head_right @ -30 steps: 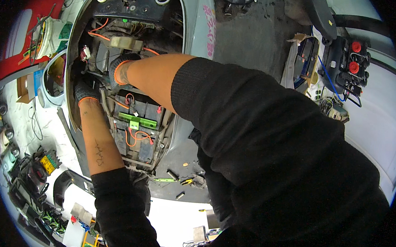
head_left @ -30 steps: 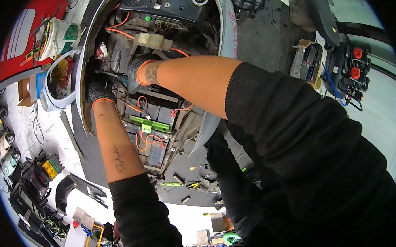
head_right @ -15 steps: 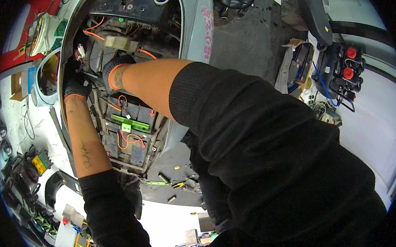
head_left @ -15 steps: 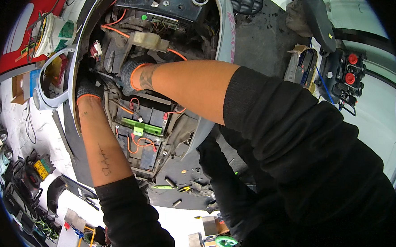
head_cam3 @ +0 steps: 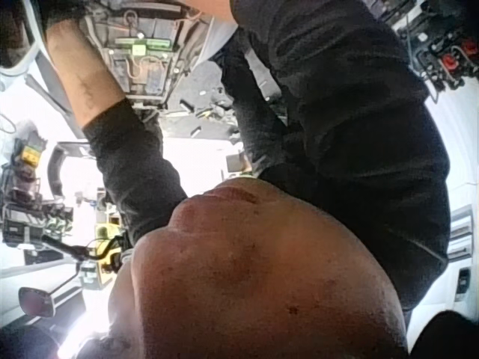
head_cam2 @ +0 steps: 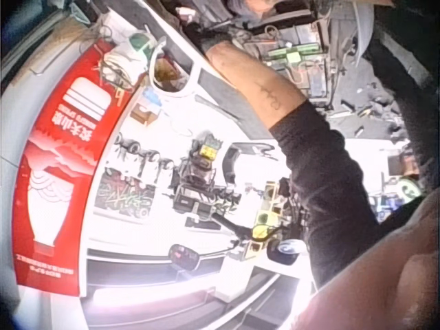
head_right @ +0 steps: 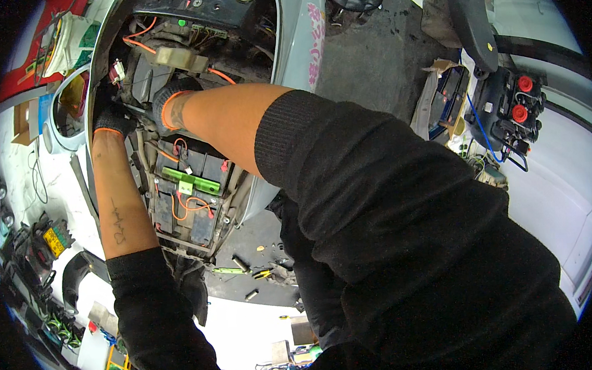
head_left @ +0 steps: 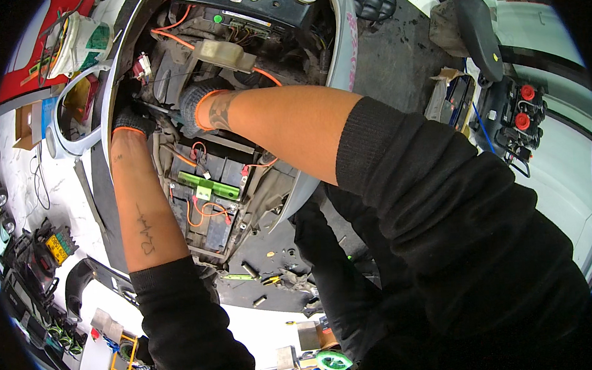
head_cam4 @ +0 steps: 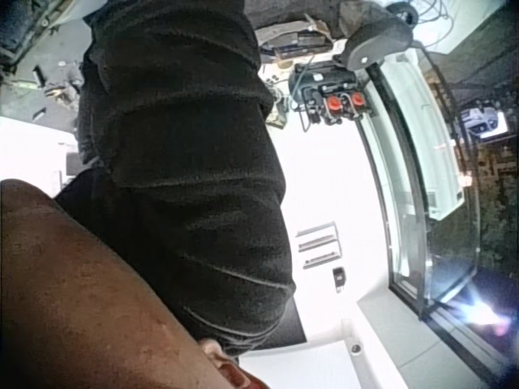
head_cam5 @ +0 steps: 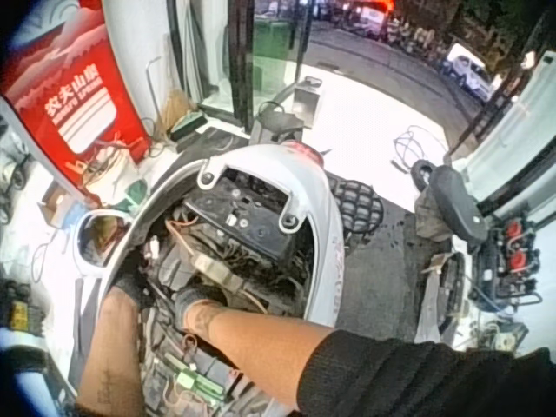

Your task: The person works on the internal components of a light-blue scooter with its seat removed. They use a screwdriver to remove fasteners, disconnect and reconnect wiring near the battery, and reposition the seat shell. The person also handles a black seat cushion and places it back onto the scooter frame.

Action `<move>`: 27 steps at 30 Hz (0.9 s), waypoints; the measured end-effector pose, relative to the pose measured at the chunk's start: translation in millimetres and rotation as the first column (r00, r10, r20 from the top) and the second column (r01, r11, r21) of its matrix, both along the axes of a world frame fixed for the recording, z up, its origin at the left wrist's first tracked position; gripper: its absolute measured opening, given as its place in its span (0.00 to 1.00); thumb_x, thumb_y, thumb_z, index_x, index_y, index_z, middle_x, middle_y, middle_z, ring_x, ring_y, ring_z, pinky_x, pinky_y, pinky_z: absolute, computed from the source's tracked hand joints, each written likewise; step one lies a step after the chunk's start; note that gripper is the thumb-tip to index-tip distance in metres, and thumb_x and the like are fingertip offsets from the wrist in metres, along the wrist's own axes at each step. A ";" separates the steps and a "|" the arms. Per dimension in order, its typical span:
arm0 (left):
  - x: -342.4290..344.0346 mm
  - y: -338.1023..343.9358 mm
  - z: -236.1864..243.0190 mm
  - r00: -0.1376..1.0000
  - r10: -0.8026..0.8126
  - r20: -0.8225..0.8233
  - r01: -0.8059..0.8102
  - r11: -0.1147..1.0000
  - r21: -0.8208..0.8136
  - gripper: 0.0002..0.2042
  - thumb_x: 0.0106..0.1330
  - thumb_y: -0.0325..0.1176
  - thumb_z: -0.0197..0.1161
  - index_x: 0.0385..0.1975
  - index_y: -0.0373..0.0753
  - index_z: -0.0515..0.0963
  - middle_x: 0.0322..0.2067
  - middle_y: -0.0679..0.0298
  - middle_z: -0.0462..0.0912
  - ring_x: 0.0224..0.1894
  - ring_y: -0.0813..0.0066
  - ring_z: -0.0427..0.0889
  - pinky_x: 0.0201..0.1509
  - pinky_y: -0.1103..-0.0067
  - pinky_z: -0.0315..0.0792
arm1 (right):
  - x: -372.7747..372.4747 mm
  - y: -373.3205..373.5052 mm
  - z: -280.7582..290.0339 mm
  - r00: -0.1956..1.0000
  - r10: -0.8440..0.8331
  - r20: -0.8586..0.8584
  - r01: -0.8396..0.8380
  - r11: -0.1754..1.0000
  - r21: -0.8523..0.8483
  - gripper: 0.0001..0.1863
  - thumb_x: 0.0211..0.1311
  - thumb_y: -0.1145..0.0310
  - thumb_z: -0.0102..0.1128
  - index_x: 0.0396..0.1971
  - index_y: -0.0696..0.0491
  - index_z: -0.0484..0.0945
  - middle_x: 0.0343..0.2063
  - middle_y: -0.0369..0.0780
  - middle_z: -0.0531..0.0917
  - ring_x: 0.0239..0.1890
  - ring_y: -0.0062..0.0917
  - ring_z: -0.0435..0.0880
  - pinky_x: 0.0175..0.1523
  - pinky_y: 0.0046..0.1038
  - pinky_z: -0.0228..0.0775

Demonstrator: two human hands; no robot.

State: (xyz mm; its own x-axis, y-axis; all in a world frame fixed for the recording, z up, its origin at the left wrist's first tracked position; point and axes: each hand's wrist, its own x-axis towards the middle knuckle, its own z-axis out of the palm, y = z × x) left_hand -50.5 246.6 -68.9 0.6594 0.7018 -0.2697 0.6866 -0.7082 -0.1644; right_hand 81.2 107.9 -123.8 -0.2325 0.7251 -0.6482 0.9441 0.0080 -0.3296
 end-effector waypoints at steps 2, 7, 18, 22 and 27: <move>-1.8 -1.1 1.2 1.000 0.007 -0.017 -0.008 1.000 -0.020 0.27 0.60 0.39 0.66 0.61 0.43 0.75 0.62 0.52 0.74 0.63 0.54 0.73 0.68 0.68 0.67 | 0.0 -0.8 -0.6 1.000 0.002 0.006 -0.002 1.000 0.000 0.24 0.60 0.49 0.59 0.45 0.52 0.86 0.45 0.47 0.86 0.43 0.42 0.86 0.47 0.45 0.78; -7.1 -7.5 3.2 0.999 0.024 -0.049 -0.027 0.998 -0.064 0.25 0.61 0.39 0.65 0.60 0.42 0.76 0.62 0.51 0.75 0.63 0.54 0.74 0.68 0.68 0.67 | -0.2 -1.3 -0.7 1.000 0.004 0.018 -0.004 1.000 0.000 0.23 0.60 0.50 0.59 0.45 0.52 0.86 0.45 0.47 0.86 0.43 0.42 0.86 0.47 0.45 0.78; -4.6 -7.6 8.6 0.998 0.062 -0.029 -0.064 0.993 -0.101 0.23 0.64 0.38 0.62 0.59 0.41 0.77 0.60 0.51 0.76 0.61 0.54 0.75 0.67 0.68 0.68 | -0.1 -3.3 -1.5 0.999 0.013 0.038 -0.013 1.000 0.002 0.21 0.59 0.51 0.60 0.43 0.51 0.87 0.44 0.46 0.87 0.42 0.42 0.87 0.46 0.46 0.79; -5.6 -9.0 9.8 0.997 0.072 -0.027 -0.075 0.991 -0.113 0.22 0.65 0.38 0.62 0.59 0.40 0.77 0.60 0.51 0.77 0.61 0.55 0.76 0.66 0.69 0.68 | 1.0 -2.2 -2.7 0.999 0.018 0.042 -0.018 1.000 -0.002 0.20 0.59 0.52 0.60 0.43 0.50 0.87 0.44 0.46 0.87 0.42 0.42 0.87 0.45 0.46 0.80; -8.9 -11.5 12.9 0.996 0.092 -0.016 -0.094 0.988 -0.124 0.21 0.66 0.38 0.61 0.58 0.39 0.77 0.60 0.51 0.77 0.60 0.55 0.77 0.66 0.69 0.68 | 3.6 -0.5 -15.3 0.999 -0.023 0.042 0.022 0.999 0.025 0.20 0.57 0.53 0.60 0.42 0.49 0.88 0.41 0.45 0.88 0.38 0.42 0.87 0.41 0.48 0.80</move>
